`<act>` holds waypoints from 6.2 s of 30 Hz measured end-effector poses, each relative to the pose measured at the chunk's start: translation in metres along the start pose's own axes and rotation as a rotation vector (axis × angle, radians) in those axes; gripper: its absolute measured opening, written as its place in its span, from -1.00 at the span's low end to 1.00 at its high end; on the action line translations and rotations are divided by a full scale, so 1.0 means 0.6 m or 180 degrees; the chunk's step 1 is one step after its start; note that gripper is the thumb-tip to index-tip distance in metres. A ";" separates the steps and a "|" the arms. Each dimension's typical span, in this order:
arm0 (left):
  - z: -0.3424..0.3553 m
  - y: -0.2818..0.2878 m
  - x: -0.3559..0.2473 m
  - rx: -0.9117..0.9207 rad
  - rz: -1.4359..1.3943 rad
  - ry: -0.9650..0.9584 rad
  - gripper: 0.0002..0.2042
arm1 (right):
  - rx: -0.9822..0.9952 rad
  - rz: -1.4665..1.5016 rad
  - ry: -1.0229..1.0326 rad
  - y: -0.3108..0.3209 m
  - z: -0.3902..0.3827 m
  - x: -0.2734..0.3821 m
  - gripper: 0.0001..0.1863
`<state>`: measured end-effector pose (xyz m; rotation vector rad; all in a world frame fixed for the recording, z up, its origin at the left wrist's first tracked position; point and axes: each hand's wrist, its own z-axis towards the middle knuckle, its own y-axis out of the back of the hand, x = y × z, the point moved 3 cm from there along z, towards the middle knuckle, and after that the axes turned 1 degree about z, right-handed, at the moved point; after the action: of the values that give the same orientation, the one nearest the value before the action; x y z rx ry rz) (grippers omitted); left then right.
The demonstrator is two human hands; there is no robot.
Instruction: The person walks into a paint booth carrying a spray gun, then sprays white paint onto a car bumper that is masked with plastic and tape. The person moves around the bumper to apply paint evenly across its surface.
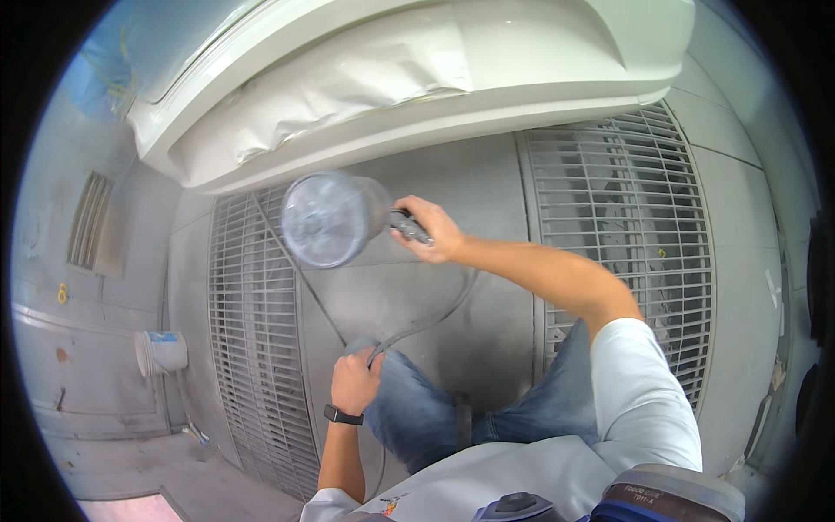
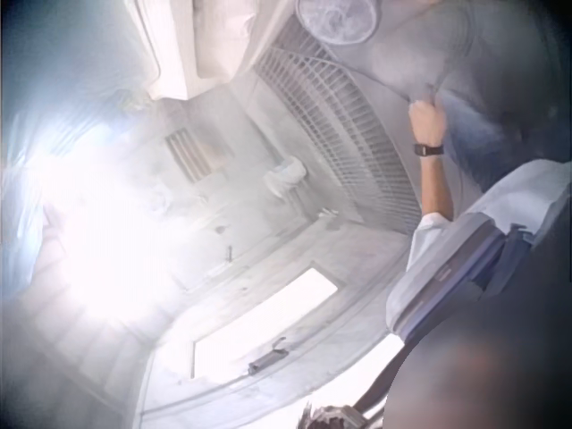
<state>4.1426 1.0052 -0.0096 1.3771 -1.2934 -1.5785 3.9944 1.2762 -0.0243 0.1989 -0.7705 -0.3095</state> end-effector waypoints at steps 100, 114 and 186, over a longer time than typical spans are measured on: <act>0.057 -0.229 -1.143 0.1554 0.0644 0.0216 -0.33 | -0.0241 0.1913 -0.2843 1.507 0.218 0.080 -0.22; 0.088 -0.221 -1.175 0.1708 0.0147 0.0320 -0.25 | -0.2266 0.0351 -0.2458 1.603 0.333 -0.273 -0.25; -0.020 -0.212 -1.032 0.0993 0.0824 -0.0245 -0.42 | -0.1433 0.2558 -0.2485 1.225 -0.306 -0.193 -0.33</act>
<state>4.3066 1.6120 0.0607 1.2748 -1.7461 -1.3047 4.1944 2.0163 -0.0173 -0.6925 -1.4459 0.2369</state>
